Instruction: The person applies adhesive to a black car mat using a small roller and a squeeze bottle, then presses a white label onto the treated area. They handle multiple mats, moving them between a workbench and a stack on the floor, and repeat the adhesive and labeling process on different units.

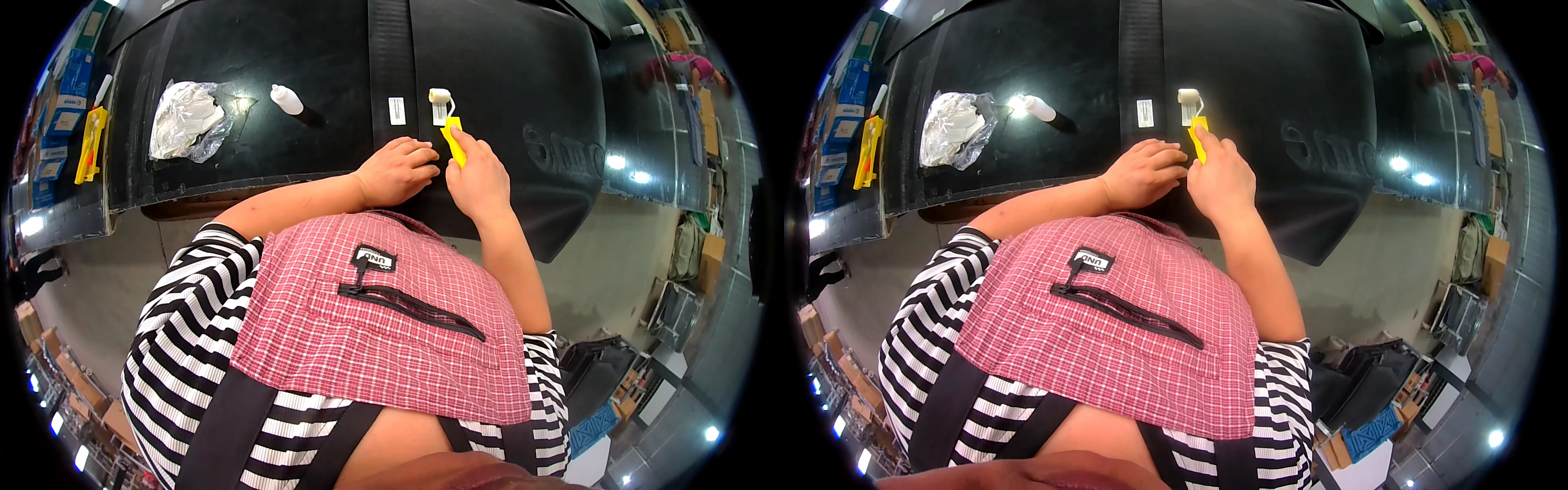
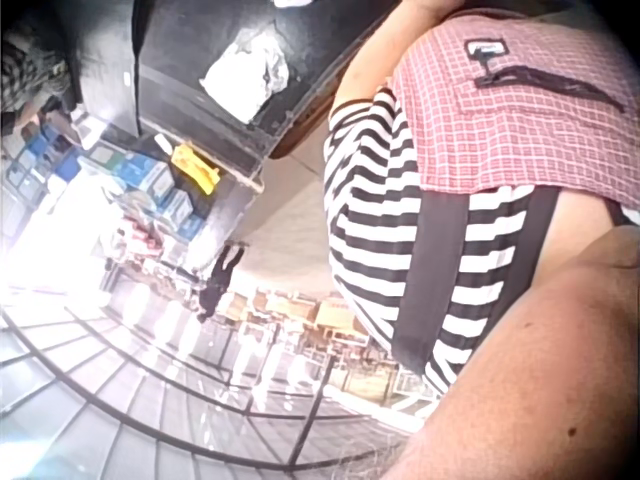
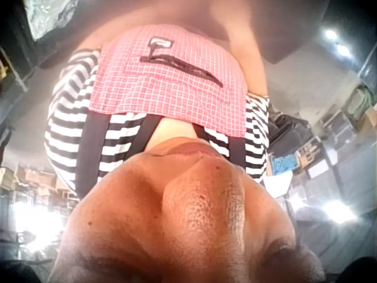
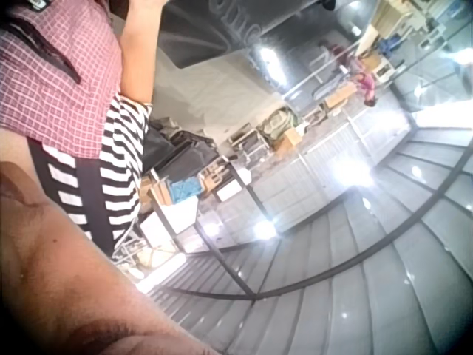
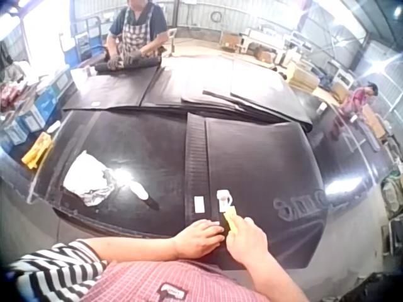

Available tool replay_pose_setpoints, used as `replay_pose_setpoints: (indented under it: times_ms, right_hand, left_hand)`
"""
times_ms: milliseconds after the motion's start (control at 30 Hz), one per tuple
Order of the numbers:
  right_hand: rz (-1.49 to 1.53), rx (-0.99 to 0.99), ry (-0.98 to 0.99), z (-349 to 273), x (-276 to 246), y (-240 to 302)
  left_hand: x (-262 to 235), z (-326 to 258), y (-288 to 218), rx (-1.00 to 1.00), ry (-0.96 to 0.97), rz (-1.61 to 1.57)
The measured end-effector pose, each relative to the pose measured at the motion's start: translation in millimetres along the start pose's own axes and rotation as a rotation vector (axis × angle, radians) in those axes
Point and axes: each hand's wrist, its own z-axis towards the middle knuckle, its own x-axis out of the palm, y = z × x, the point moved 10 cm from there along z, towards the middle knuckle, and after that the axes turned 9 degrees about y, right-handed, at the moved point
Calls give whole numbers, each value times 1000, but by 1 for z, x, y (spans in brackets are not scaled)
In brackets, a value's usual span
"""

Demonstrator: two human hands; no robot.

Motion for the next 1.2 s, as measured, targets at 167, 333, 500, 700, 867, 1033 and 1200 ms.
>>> replay_pose_setpoints:
  times_ms: [167,333,500,700,867,1033,1200]
  right_hand:
    - [106,-33,-90,-20,-16,-6]
    - [65,58,-3,-19,3,-17]
    - [65,10,-54,-7,-5,-18]
    - [114,-77,-188,-26,-24,-20]
    - [-30,-17,-111,-21,-6,-18]
    - [-170,5,-69,-11,-3,-12]
    - [-191,39,3,-18,1,-9]
  left_hand:
    - [1,-2,-1,-16,9,8]
    - [3,-1,1,-37,-1,10]
    - [1,0,-1,-28,-6,1]
    - [0,-1,0,-47,-8,10]
    - [1,0,-2,-48,-11,14]
    - [-1,1,-3,-57,-8,1]
    - [-3,-1,-5,-63,-32,30]
